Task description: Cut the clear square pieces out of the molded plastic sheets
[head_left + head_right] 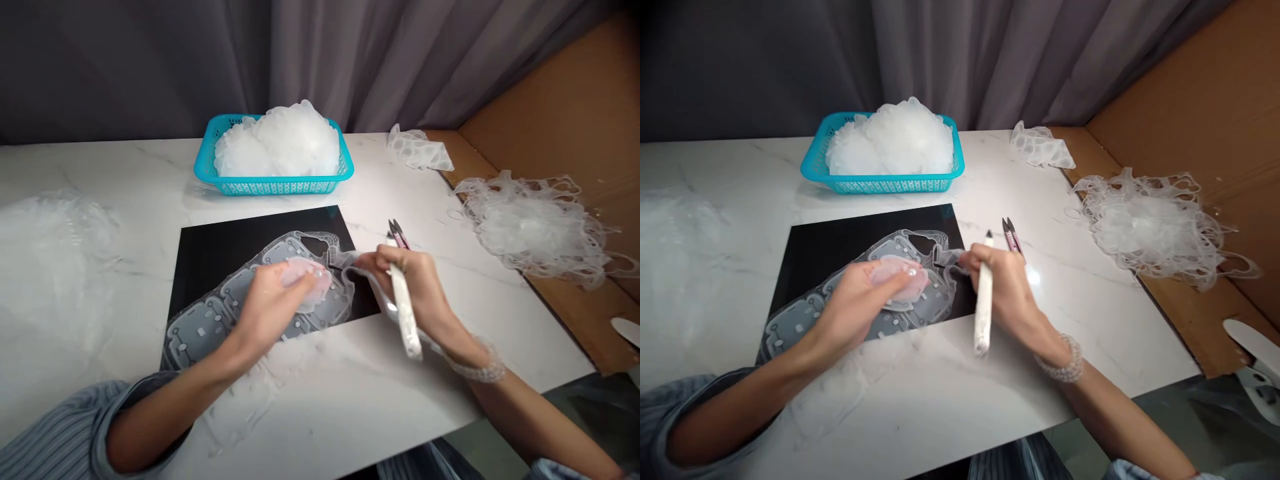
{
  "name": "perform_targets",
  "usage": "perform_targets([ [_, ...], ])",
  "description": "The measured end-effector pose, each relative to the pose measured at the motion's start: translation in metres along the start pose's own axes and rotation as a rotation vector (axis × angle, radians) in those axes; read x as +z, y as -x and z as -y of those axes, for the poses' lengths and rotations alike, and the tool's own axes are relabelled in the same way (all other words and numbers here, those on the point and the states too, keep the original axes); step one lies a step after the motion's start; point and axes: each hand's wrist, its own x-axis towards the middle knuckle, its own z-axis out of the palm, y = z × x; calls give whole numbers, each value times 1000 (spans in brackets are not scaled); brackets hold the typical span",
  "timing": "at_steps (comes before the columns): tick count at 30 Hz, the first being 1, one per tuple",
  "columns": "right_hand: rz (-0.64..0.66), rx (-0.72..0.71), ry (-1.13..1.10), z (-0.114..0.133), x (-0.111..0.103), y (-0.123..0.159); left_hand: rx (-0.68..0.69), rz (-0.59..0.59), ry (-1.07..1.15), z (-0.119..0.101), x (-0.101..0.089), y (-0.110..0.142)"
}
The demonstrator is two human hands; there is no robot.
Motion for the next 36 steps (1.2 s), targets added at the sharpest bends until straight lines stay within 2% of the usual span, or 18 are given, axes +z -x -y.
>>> perform_targets([
  [2, -44, 93, 35, -13, -14, -8, 0, -45, 133, -4, -7, -5],
  [5, -100, 167, 183, -24, -30, -15, -62, 79, 264, -13, -15, -7],
  [7, -170, 141, 212, -21, -33, -16, -113, 180, 319, -18, -16, -5],
  [10, -216, 50, 96, 0, -26, -12, -169, 262, 385, -22, -14, -2],
  [13, -66, 36, -83, 27, -14, -10, -191, 298, 443, -24, -12, -2],
  [17, 144, 157, -384, 50, 2, -14, -203, 320, 525, -23, -14, -4],
  [20, 178, 216, -592, 49, 11, -18, -223, 328, 527, -23, -15, -5],
  [22, 160, 222, -642, 44, 14, -19, -225, 333, 511, -23, -16, -6],
  [26, 81, 205, -520, 40, 14, -18, -217, 346, 483, -25, -17, -7],
  [30, -30, 89, -292, 45, 10, -16, -193, 336, 479, -28, -18, -8],
  [34, -36, -2, -165, 42, 7, -13, -166, 329, 485, -29, -19, -7],
  [36, -26, -92, -116, 38, 7, -11, -156, 324, 491, -30, -21, -7],
])
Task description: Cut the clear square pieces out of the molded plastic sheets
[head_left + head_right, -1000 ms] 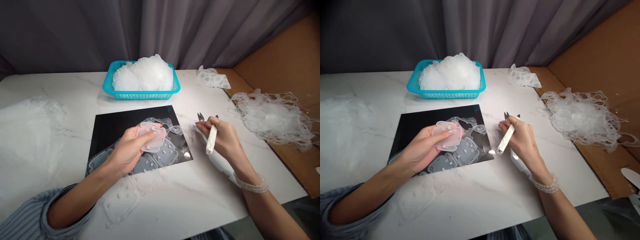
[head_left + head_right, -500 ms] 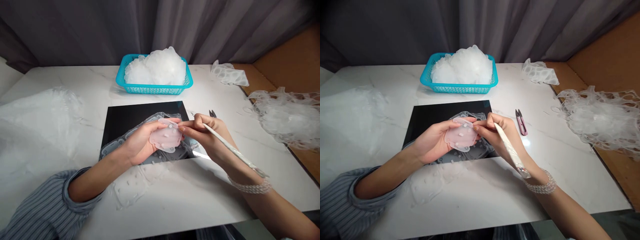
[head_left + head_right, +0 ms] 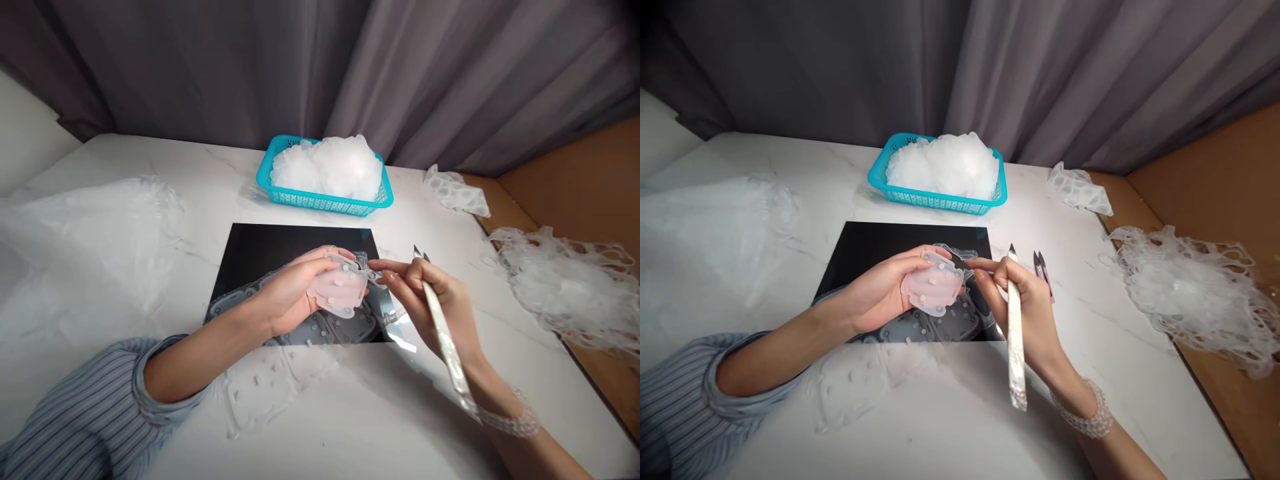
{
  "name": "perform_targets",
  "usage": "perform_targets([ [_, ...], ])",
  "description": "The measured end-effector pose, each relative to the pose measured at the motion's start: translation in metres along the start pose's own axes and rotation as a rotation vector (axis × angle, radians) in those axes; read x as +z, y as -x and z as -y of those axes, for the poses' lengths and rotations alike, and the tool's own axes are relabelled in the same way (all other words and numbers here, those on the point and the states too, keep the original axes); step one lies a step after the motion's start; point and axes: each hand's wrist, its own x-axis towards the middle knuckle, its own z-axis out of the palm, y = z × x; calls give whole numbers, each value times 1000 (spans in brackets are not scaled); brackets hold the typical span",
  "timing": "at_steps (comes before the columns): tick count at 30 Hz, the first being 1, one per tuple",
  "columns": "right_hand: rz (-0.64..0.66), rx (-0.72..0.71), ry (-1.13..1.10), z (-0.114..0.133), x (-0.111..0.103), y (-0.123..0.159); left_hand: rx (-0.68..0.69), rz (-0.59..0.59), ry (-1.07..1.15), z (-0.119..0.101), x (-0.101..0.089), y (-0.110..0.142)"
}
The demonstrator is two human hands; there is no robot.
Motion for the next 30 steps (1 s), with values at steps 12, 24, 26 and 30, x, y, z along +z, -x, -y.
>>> perform_targets([
  [12, 158, -306, -12, 11, 39, -69, 165, -222, 146, -25, -20, -6],
  [24, 14, -357, 169, 19, 93, -203, 214, -306, -252, -17, -38, 31],
  [26, 14, -336, 206, 15, 85, -184, 249, -260, -373, -9, -40, 36],
  [30, 77, -204, 165, 11, 51, -123, 578, -100, -1188, 15, -48, 38],
])
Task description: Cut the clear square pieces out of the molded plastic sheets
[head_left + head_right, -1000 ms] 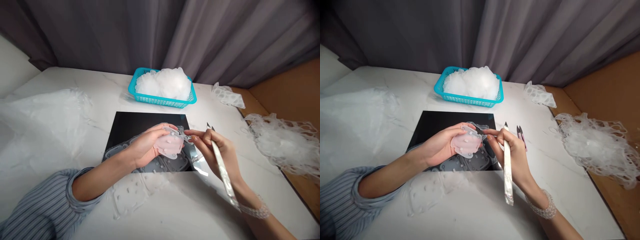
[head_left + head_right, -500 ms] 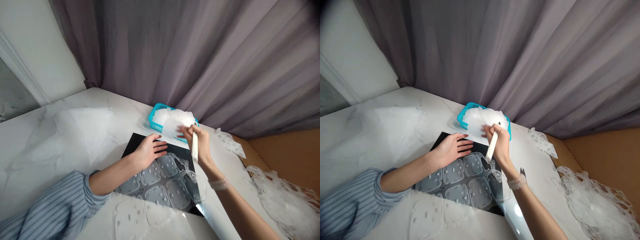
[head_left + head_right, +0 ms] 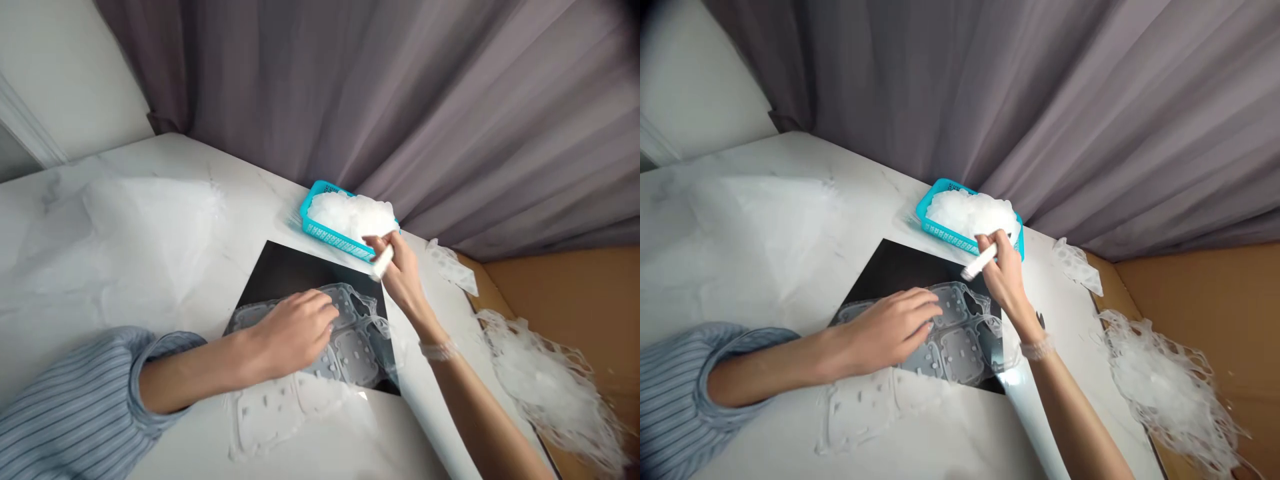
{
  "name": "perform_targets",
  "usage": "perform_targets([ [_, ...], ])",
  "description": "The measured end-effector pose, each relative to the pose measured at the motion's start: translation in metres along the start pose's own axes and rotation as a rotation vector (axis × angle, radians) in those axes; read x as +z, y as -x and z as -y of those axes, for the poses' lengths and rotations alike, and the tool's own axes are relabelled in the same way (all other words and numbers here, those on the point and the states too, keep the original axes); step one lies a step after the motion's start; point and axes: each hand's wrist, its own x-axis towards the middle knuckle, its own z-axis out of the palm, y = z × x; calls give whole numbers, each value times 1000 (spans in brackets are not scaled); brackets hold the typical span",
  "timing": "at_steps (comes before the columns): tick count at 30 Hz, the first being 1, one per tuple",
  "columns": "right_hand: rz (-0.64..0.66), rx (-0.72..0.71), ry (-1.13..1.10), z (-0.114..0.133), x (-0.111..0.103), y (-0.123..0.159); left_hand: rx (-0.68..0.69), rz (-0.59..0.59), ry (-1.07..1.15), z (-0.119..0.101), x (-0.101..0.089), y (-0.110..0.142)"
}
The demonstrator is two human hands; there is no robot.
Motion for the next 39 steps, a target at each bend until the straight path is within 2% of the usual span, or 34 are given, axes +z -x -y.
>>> perform_targets([
  [2, 64, 129, -139, 2, -11, 35, 218, 53, -453, 10, 10, 6],
  [3, 92, 188, -220, 2, -14, 51, 248, 60, -595, 15, 14, 9],
  [5, 139, 268, -320, -2, -14, 77, 222, 55, -768, 23, 20, 12],
  [8, 167, 289, -268, -14, -4, 93, 182, 28, -863, 31, 23, 14],
  [13, 84, 215, -152, -31, 13, 66, 205, 13, -920, 33, 25, 14],
  [17, -31, 222, -155, -32, 14, 43, 224, 14, -949, 33, 24, 20],
  [20, -126, 263, -53, -26, 6, 44, 237, 15, -910, 36, 20, 25],
  [22, -132, 259, 40, -17, 0, 53, 238, 32, -859, 38, 15, 28],
  [25, -68, 275, 18, 0, -1, 72, 243, 80, -809, 38, 10, 29],
  [30, 123, 330, -177, 20, 20, 103, 254, 134, -783, 34, 3, 27],
  [34, 221, 245, -106, 26, 31, 112, 262, 177, -759, 33, 1, 27],
  [39, 246, 123, -51, 32, 35, 111, 243, 135, -748, 33, 2, 28],
])
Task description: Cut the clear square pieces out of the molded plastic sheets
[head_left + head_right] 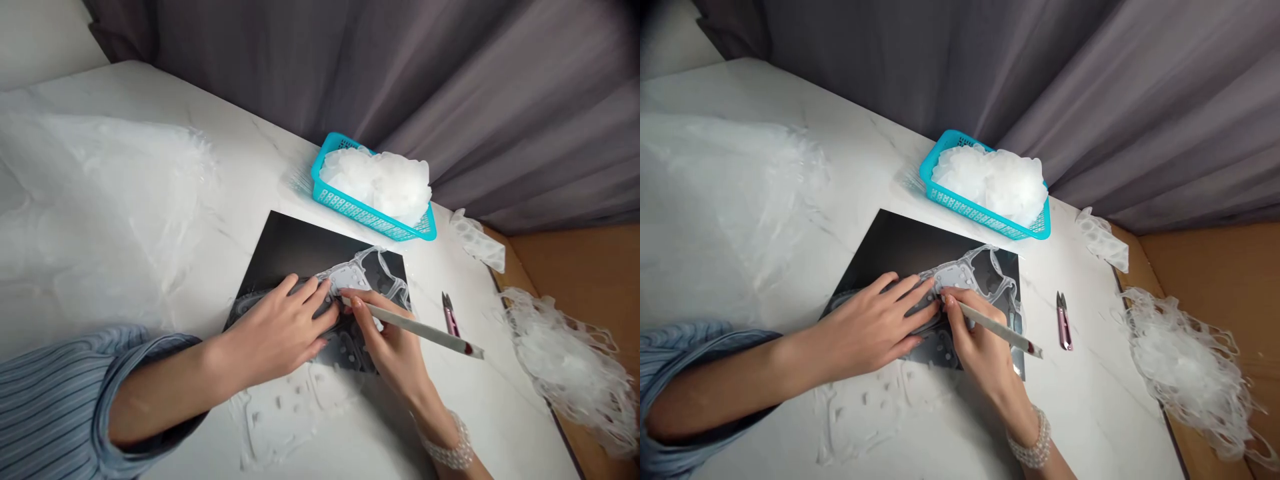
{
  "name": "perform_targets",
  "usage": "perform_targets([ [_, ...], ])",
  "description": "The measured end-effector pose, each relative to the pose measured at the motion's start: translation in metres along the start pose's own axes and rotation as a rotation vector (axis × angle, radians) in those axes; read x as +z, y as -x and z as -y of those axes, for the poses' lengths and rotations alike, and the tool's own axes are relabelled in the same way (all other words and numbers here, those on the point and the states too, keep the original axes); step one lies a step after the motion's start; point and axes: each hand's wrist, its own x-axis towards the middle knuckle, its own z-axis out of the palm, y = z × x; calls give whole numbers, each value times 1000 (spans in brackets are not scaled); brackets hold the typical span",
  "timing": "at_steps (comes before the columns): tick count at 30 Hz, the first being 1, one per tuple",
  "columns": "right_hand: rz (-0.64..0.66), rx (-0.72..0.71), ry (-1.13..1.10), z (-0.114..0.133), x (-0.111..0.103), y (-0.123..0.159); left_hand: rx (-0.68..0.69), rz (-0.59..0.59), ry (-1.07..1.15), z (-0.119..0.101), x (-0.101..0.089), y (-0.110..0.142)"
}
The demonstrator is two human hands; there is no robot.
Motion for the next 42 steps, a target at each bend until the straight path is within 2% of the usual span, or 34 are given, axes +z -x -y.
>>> perform_targets([
  [8, -40, -54, 96, -1, 7, -3, 27, 7, -239, -3, -5, 0],
  [13, -33, -42, 163, 3, 8, -6, 22, 5, -275, -3, -3, 0],
  [18, -16, -37, 176, 7, -1, 8, 24, 8, -280, -4, -2, 1],
  [21, -32, -126, 212, 5, 2, 14, 41, 17, -281, -4, -2, 0],
  [27, -148, -390, 338, -15, 26, 13, 33, 16, -270, -3, -5, -1],
  [32, -79, -407, 483, -22, 34, 19, 27, 16, -276, -2, -3, 2],
  [37, 13, -413, 590, -12, 28, 11, 10, -13, -240, 0, 3, 4],
  [42, 86, -359, 616, 1, 26, 4, -6, -47, -215, 2, 12, 7],
])
